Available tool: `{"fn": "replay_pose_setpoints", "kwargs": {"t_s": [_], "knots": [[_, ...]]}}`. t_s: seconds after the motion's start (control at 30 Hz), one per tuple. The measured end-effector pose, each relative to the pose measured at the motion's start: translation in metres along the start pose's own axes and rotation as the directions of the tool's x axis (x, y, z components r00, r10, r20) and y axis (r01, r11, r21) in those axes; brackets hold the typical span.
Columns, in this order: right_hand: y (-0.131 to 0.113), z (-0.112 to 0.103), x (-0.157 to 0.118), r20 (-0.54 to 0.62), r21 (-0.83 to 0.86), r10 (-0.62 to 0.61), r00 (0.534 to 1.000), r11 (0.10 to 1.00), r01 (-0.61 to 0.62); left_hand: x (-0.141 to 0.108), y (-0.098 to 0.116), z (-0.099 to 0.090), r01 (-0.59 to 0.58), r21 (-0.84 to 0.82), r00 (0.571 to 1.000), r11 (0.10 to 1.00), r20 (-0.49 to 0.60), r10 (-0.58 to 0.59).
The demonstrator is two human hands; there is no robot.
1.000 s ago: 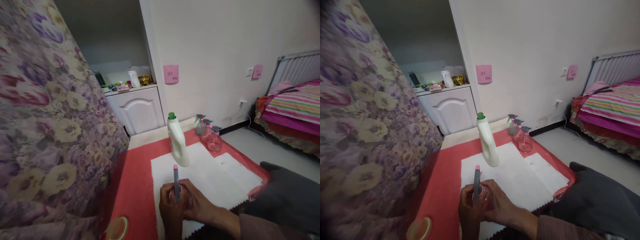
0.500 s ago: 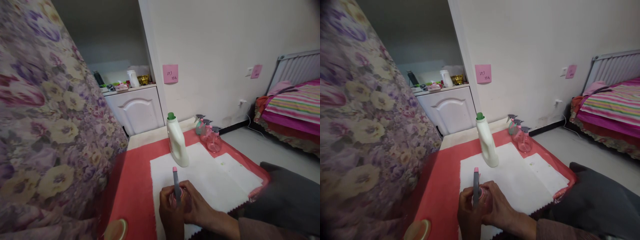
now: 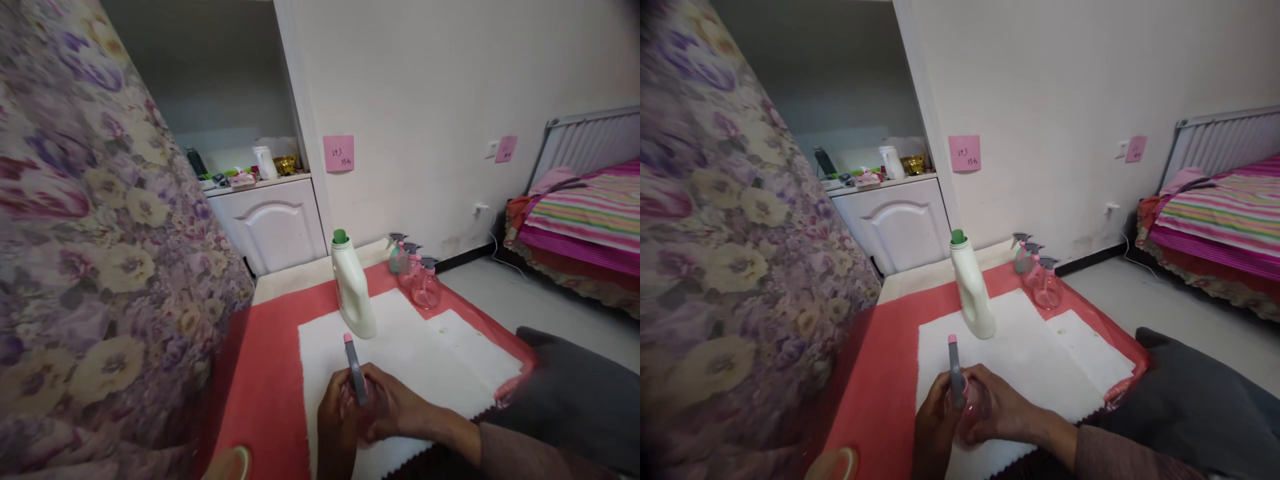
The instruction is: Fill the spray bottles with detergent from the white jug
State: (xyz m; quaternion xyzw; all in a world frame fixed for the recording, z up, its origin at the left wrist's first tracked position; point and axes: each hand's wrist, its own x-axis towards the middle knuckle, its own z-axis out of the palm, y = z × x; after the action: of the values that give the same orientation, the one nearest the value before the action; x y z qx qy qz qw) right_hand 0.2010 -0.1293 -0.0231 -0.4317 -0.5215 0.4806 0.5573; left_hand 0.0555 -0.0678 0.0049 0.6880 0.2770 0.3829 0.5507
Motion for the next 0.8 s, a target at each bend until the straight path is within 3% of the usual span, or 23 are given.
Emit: {"fn": "replay_pose_setpoints", "kwargs": {"t_s": [0.23,0.53,0.67,0.8], "knots": [[0.008,0.004,-0.002,-0.055,-0.125,-0.005,0.998,0.992,-0.002,-0.002,-0.008,0.004,-0.079,-0.092,0.984,0.993,-0.165,0.063],[0.001,0.006,-0.004,-0.056,-0.230,0.010,0.998,0.973,-0.022,-0.006,0.008,-0.004,0.019,-0.140,0.946,0.990,-0.319,-0.063],[-0.004,0.005,-0.004,-0.054,-0.303,0.014,0.998,0.953,-0.030,-0.008,0.015,-0.010,-0.068,-0.112,0.921,0.991,-0.389,0.019],[-0.005,0.004,-0.004,-0.058,-0.346,-0.019,0.998,0.938,-0.002,-0.007,0.037,-0.016,-0.168,-0.138,0.876,0.976,-0.476,0.084]]}}
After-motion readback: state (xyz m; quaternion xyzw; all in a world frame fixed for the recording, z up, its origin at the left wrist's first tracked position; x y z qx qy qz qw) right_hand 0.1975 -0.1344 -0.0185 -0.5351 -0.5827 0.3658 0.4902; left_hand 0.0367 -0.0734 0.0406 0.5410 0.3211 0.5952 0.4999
